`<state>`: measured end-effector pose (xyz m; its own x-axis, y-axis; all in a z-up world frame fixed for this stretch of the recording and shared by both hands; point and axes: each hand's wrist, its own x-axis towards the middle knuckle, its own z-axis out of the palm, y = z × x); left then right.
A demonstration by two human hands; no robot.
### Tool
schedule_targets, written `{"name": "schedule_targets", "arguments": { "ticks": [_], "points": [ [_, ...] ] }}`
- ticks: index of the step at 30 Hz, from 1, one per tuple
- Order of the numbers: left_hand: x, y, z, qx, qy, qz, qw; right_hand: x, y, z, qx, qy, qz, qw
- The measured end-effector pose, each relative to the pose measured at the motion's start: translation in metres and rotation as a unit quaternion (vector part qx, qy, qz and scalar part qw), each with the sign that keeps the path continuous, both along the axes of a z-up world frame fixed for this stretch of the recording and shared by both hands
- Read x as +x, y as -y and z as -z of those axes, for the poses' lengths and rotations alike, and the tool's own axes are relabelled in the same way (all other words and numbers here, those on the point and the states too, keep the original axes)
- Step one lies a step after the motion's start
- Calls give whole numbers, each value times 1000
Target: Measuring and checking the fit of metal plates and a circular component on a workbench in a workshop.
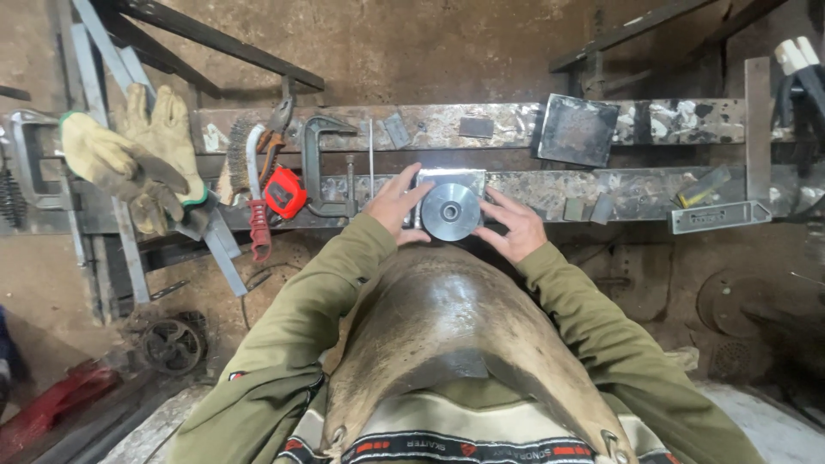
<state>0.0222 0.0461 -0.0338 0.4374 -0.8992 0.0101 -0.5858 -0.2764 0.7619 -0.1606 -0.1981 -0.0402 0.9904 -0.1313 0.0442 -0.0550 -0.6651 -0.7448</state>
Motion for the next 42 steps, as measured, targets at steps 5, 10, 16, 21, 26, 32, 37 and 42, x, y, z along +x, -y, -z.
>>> {"name": "schedule_targets", "arguments": {
  "ticks": [5, 10, 16, 21, 26, 32, 37, 42],
  "points": [
    [38, -43, -39, 43, 103, -77, 991, -2, -3, -25, -15, 17, 17, 1000],
    [72, -99, -41, 204, 174, -231, 935, -27, 2, -20, 24, 37, 109, 993],
    [86, -116, -14, 333, 146, -243, 899, -48, -8, -19, 15, 59, 142, 988],
    [93, -129, -3, 273, 127, -257, 918, -59, -24, -16, 0, 60, 166, 984],
    [71, -130, -21, 213, 136, -290, 923, -58, -27, -15, 25, 4, 176, 984],
    [-7, -73, -1, 52, 144, -194, 969, -36, -7, -15, 46, 2, 109, 993],
    [-60, -23, 3, -29, 91, -138, 986, -25, -4, -28, -9, 25, 63, 998],
    [-60, -21, 16, -25, 117, -133, 984, -11, -7, -31, -49, 36, 34, 998]
  ]
}}
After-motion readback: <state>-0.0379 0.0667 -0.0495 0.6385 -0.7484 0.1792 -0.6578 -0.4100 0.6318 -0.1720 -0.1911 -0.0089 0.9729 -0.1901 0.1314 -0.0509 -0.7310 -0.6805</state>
